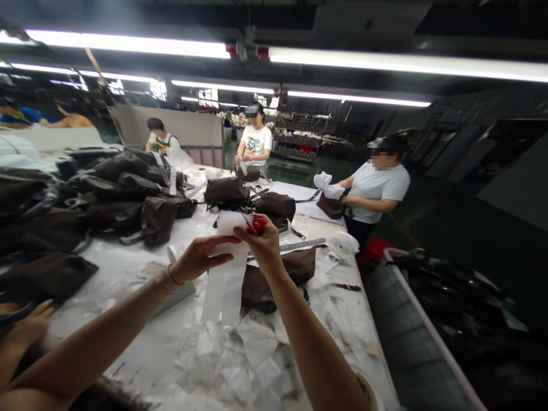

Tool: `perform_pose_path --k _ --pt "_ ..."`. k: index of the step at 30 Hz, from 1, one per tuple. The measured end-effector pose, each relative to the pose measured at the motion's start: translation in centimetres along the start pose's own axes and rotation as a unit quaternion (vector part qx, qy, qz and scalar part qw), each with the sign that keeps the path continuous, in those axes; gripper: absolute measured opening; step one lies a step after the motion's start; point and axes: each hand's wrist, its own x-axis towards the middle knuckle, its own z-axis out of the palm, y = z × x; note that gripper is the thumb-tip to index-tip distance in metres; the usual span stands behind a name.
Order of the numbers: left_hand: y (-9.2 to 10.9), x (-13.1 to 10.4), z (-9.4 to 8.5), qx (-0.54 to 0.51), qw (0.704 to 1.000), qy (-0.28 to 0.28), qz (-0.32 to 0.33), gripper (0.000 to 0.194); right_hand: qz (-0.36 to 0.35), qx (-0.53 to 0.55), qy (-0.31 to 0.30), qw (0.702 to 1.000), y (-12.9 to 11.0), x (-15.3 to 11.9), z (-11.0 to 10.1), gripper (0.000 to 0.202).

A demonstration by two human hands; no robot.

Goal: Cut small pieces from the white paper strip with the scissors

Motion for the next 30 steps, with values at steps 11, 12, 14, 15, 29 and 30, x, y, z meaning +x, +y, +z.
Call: perform_pose_path --k 11,12,14,15,29,30 --pt "-1.1 0.0 -1.4 -0.016 0.999 0.030 0.005 0.057 0.152 -0.122 -0.193 0.962 0.1 -3.0 -6.9 0.051" --pt "-1.0 0.0 -1.3 -0.016 1.000 0.024 0.003 0.058 0.158 -0.150 -0.212 0.953 0.0 -3.2 -7.2 0.051" --pt "-0.9 0.2 -1.2 -0.008 1.000 0.013 0.005 0.060 0.154 -0.196 -0.234 0.940 -0.2 -3.4 -7.7 0.053" --pt "-0.8 0.2 -1.1 0.001 1.000 0.009 0.008 0.060 0.148 -0.212 -0.241 0.935 -0.3 -3.3 -7.8 0.054" --pt "-0.9 0.4 -1.0 0.059 0.998 -0.007 0.018 0.060 0.129 -0.240 -0.272 0.923 -0.6 -2.1 -6.3 0.054" --pt "-0.8 0.4 -0.9 0.062 0.998 -0.009 0.021 0.060 0.127 -0.242 -0.277 0.921 -0.6 -2.0 -6.2 0.054"
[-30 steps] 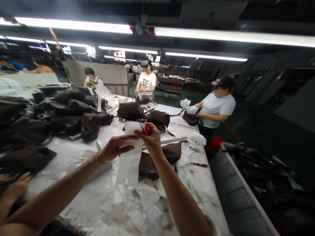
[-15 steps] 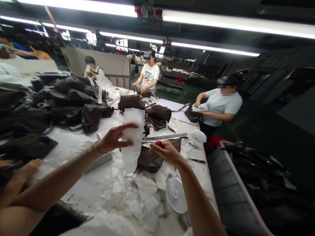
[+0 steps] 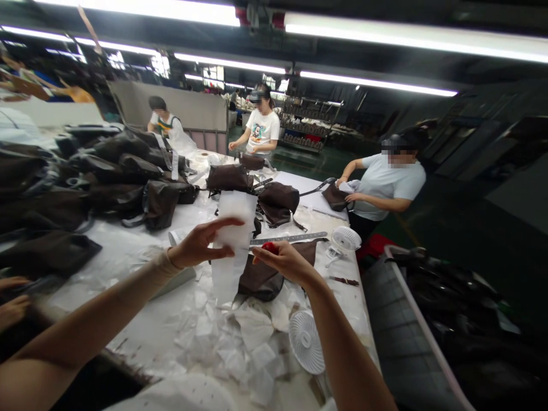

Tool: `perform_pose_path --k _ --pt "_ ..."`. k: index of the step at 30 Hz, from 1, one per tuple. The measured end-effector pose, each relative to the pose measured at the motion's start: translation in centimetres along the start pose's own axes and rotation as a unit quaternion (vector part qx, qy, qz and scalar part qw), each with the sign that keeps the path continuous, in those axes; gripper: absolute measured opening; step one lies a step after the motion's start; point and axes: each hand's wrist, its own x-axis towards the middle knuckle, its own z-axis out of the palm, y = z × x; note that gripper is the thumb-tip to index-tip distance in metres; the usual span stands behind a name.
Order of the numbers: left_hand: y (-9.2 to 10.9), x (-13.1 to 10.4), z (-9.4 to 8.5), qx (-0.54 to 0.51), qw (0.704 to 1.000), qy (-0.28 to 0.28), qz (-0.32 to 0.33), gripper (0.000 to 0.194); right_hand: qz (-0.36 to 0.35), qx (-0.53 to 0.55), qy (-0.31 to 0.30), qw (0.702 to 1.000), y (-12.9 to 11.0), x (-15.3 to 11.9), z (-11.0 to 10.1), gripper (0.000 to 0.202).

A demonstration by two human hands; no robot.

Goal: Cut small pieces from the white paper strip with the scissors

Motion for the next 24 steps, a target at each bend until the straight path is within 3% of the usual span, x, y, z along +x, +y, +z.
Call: perform_pose_path --k 8,18,21,24 --pt "0.4 0.4 0.3 -0.007 1.000 -0.011 0.022 0.061 -0.003 0.019 -0.005 1.000 -0.4 0.5 0.6 0.051" --pt "0.1 0.0 0.1 -0.019 1.000 -0.006 0.011 0.067 -0.005 0.022 0.019 1.000 -0.8 -0.2 -0.1 0.048" --pt "0.3 0.0 0.3 -0.017 1.000 0.012 -0.001 0.066 -0.013 0.072 0.088 0.993 -0.2 0.0 0.4 0.043" --pt "0.5 0.0 0.6 -0.025 0.999 0.040 -0.011 0.065 -0.037 0.152 0.180 0.971 1.0 0.5 2.3 0.042"
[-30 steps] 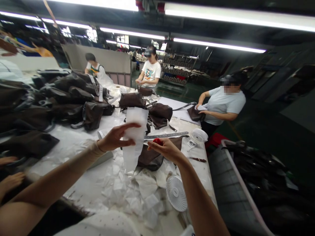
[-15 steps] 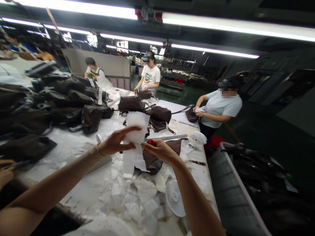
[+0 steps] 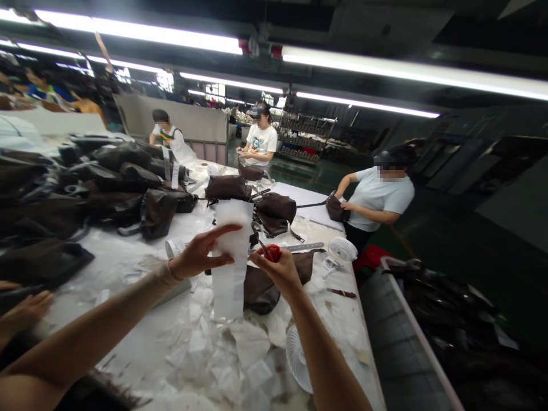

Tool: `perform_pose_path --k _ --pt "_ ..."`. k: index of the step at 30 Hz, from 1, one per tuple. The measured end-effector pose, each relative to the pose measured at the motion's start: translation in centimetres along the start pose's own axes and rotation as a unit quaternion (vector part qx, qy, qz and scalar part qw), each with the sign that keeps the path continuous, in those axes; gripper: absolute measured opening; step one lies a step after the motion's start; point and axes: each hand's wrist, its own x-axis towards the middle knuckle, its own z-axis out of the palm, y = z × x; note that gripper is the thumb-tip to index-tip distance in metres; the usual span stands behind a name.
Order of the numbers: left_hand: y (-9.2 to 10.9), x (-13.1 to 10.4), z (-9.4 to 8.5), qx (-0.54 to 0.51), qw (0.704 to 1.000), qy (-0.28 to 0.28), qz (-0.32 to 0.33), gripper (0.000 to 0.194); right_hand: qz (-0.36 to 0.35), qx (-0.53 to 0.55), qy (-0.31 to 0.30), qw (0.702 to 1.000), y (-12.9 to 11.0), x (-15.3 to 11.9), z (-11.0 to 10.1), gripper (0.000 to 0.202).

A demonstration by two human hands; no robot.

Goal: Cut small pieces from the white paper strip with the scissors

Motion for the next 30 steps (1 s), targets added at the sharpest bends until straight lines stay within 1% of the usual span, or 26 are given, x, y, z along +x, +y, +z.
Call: perform_pose_path --k 2,5,7,9,12,16,19,21,23,25,27,30 --pt "-0.1 0.0 0.3 -0.015 1.000 0.015 0.005 0.065 -0.003 0.032 0.020 0.999 1.3 -0.3 1.4 0.041" --pt "-0.3 0.0 0.6 -0.042 0.999 0.018 0.019 0.064 0.002 0.060 0.012 0.998 2.7 -0.8 3.5 0.042" --pt "-0.4 0.0 0.7 -0.052 0.998 0.014 0.021 0.063 0.003 0.075 0.011 0.997 3.1 -1.1 4.4 0.041" --pt "-0.4 0.0 0.7 -0.057 0.998 0.022 0.017 0.063 0.004 0.081 0.017 0.997 3.3 -1.3 4.8 0.038" --pt "-0.2 0.0 0.7 -0.073 0.997 0.033 0.006 0.060 0.009 0.072 0.016 0.997 3.4 -1.6 4.7 0.036" --pt "-0.4 0.0 0.6 -0.133 0.990 0.031 -0.023 0.061 0.018 0.058 0.003 0.998 3.9 -2.0 4.7 0.038" --pt "-0.7 0.1 0.3 -0.154 0.987 0.027 -0.041 0.056 0.027 0.051 0.002 0.998 4.4 -2.3 4.8 0.039" --pt "-0.9 0.1 0.1 -0.142 0.988 0.016 -0.051 0.055 0.034 0.047 -0.009 0.998 4.5 -2.5 4.7 0.041" --pt "-0.9 0.2 -0.2 -0.108 0.993 0.011 -0.054 0.055 0.039 0.047 -0.029 0.998 4.3 -2.5 4.0 0.042" --pt "-0.9 0.2 -0.5 -0.064 0.997 0.013 -0.036 0.056 0.044 0.052 -0.046 0.997 3.9 -2.4 2.8 0.045" --pt "-0.7 0.1 -0.8 -0.035 0.999 0.005 -0.011 0.061 0.051 0.050 -0.055 0.996 3.2 -2.3 1.5 0.052" --pt "-0.5 0.1 -0.8 -0.010 1.000 -0.016 0.007 0.070 0.050 0.009 -0.062 0.997 2.0 -2.1 -0.1 0.058"
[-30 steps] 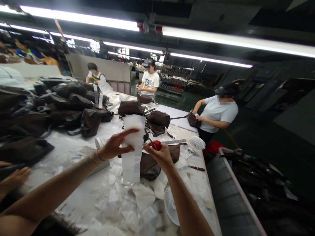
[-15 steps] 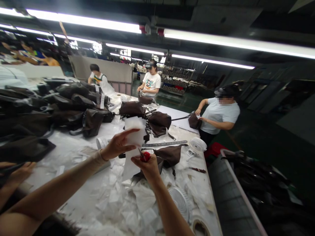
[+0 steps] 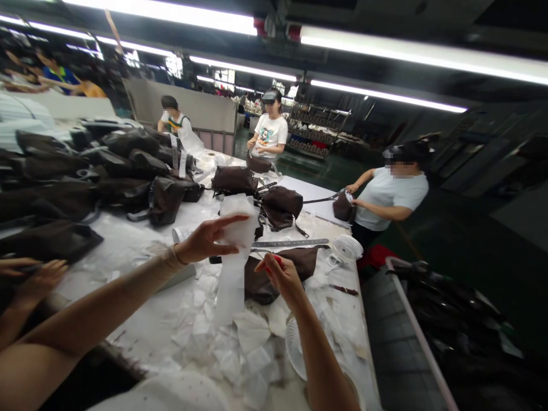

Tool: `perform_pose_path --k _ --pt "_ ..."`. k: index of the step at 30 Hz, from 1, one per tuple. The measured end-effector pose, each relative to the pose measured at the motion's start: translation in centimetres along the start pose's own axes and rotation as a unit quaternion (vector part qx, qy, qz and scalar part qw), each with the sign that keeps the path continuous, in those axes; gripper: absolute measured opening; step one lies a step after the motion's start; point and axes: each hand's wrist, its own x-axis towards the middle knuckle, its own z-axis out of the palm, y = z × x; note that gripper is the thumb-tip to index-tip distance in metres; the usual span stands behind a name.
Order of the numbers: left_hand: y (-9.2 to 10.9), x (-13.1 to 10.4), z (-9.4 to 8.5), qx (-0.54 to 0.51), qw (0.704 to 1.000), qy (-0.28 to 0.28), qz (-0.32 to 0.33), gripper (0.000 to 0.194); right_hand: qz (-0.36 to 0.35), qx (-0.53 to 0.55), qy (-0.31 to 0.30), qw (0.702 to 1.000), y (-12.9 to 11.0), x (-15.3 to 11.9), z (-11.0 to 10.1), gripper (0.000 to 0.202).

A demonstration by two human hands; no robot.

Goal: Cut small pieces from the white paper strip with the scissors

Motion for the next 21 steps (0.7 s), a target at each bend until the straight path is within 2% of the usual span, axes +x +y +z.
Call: perform_pose_path --k 4,11,21 --pt "0.0 0.0 0.2 0.025 1.000 -0.011 0.001 0.072 -0.024 -0.109 -0.021 0.994 -1.6 0.1 -1.1 0.058" --pt "0.0 0.1 0.0 0.041 0.997 -0.031 0.053 0.073 -0.021 -0.222 -0.074 0.972 -3.3 0.9 -2.4 0.057" --pt "0.0 0.1 0.2 0.065 0.995 -0.042 0.062 0.073 0.000 -0.286 -0.108 0.952 -4.2 1.6 -2.3 0.060"
